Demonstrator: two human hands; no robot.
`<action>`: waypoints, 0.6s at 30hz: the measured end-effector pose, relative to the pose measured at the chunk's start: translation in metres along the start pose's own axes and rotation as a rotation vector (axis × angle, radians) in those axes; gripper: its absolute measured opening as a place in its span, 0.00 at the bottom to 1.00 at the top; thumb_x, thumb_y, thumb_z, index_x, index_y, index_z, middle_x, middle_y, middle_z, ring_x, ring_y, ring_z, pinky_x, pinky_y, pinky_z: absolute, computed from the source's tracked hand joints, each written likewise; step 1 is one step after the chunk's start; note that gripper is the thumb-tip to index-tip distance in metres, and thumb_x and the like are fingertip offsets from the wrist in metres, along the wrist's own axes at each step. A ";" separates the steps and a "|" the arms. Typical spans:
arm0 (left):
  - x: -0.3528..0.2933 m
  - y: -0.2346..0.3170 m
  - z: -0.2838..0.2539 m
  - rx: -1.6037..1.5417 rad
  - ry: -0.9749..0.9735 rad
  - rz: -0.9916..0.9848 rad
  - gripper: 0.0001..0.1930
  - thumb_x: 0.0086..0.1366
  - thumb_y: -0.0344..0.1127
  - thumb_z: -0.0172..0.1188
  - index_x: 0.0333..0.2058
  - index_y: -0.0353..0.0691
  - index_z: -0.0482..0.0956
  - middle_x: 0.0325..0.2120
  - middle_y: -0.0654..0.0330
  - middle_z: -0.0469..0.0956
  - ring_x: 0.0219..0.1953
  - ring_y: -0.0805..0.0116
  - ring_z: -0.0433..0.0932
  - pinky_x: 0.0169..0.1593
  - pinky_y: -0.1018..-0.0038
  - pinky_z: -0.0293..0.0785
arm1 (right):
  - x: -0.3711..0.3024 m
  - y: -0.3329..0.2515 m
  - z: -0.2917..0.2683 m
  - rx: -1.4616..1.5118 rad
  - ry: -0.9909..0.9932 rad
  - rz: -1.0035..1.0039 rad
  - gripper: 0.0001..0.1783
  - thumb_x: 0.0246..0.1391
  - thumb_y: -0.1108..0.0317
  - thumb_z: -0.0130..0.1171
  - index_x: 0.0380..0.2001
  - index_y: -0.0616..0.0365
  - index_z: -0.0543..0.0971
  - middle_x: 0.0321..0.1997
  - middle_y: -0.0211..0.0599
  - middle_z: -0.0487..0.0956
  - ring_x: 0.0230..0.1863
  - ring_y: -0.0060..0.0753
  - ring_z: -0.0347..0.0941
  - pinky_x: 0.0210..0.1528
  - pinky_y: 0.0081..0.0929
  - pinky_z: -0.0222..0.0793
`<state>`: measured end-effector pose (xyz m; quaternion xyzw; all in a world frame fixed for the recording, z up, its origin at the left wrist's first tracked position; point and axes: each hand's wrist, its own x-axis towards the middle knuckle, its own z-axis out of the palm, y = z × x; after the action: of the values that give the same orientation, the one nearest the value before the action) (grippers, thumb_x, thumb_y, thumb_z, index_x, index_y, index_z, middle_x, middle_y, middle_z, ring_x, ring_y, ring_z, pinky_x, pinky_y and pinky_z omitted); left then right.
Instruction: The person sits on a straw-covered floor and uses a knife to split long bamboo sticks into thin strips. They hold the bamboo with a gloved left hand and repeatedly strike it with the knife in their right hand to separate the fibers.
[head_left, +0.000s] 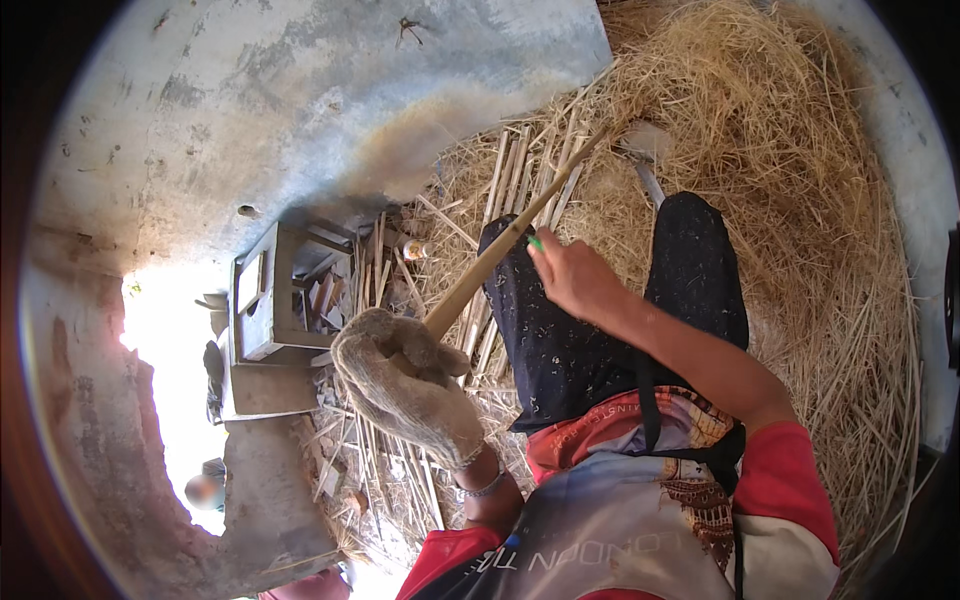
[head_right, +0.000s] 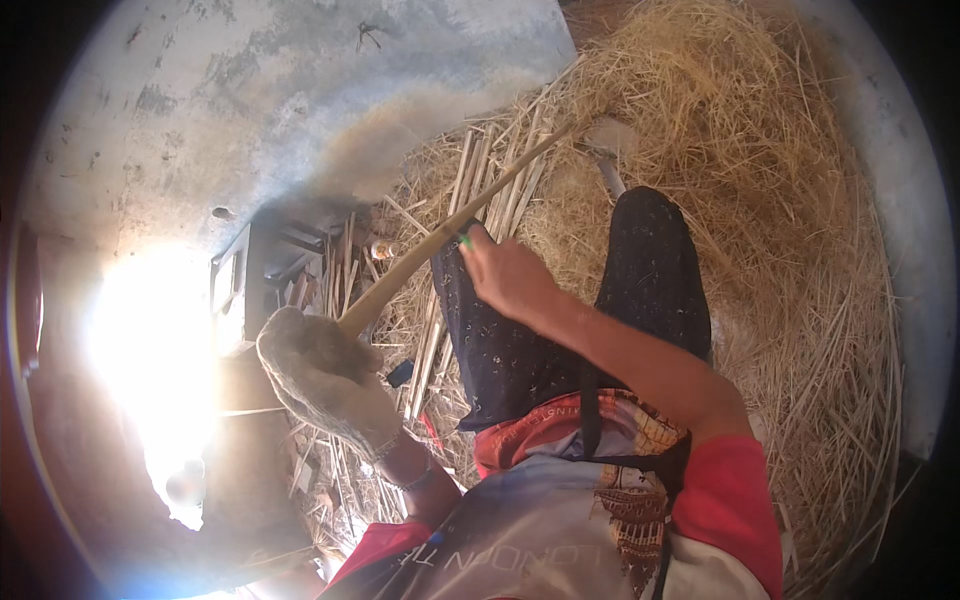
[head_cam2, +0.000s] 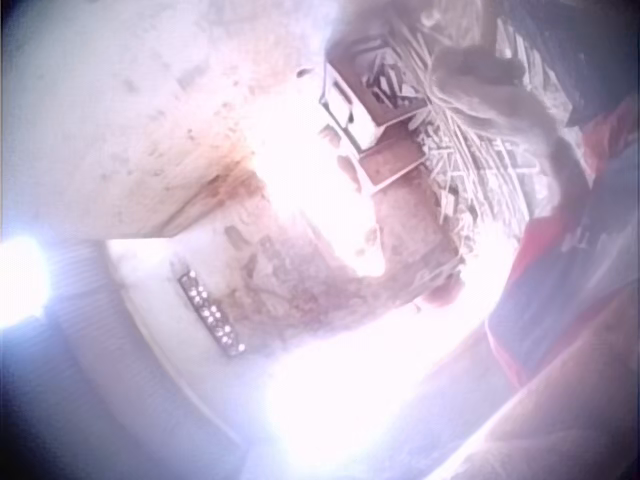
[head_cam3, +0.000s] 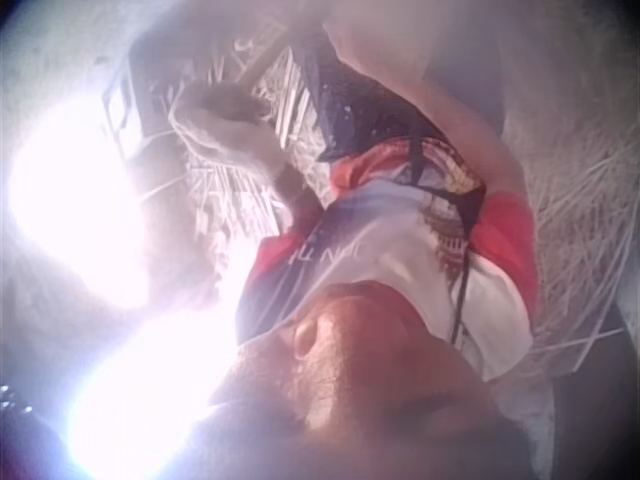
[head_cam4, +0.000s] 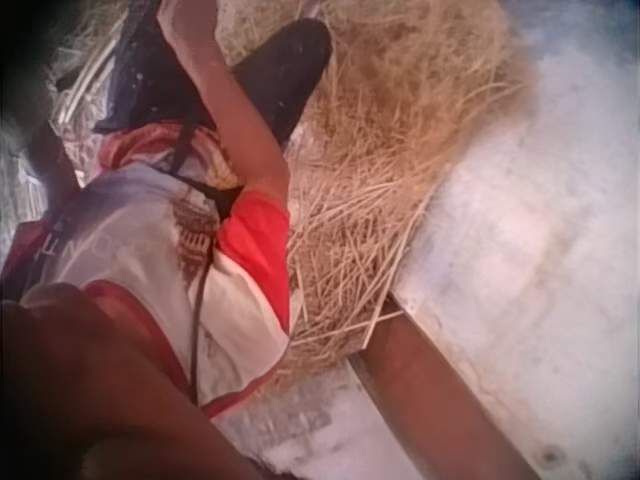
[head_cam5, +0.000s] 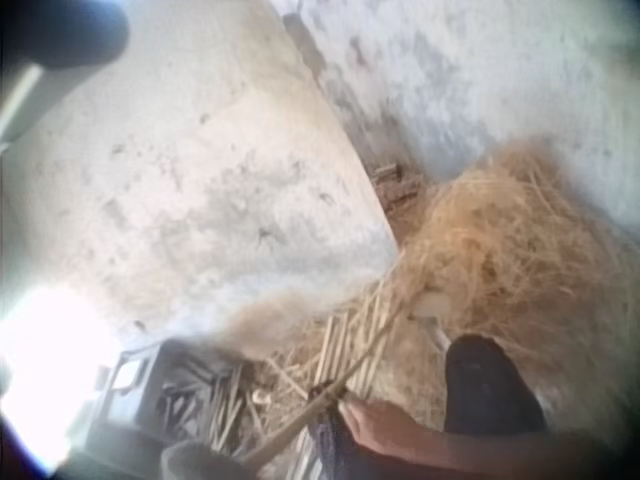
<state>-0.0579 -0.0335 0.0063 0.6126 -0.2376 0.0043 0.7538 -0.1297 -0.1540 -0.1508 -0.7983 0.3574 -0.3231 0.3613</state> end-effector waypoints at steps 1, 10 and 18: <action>0.001 0.001 -0.004 0.019 -0.018 -0.013 0.18 0.72 0.49 0.44 0.36 0.39 0.73 0.16 0.65 0.65 0.10 0.77 0.62 0.11 0.82 0.60 | 0.006 0.020 0.000 -0.113 0.047 -0.033 0.14 0.66 0.62 0.49 0.41 0.65 0.70 0.10 0.50 0.71 0.15 0.57 0.74 0.16 0.47 0.69; -0.007 0.003 0.004 0.023 -0.051 0.016 0.17 0.72 0.47 0.44 0.33 0.40 0.72 0.16 0.63 0.67 0.09 0.76 0.64 0.11 0.82 0.58 | 0.004 -0.001 -0.018 0.043 -0.043 -0.012 0.16 0.67 0.60 0.50 0.42 0.66 0.72 0.12 0.49 0.72 0.15 0.54 0.73 0.16 0.45 0.67; 0.000 0.000 -0.001 0.127 -0.061 0.124 0.18 0.73 0.46 0.41 0.32 0.39 0.73 0.15 0.64 0.68 0.08 0.77 0.65 0.10 0.83 0.58 | 0.009 0.006 -0.020 0.038 -0.090 -0.057 0.16 0.65 0.62 0.51 0.43 0.67 0.72 0.14 0.52 0.74 0.17 0.53 0.75 0.19 0.47 0.70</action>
<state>-0.0573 -0.0326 0.0060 0.6432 -0.2970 0.0475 0.7042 -0.1422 -0.1708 -0.1425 -0.8148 0.3120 -0.3038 0.3827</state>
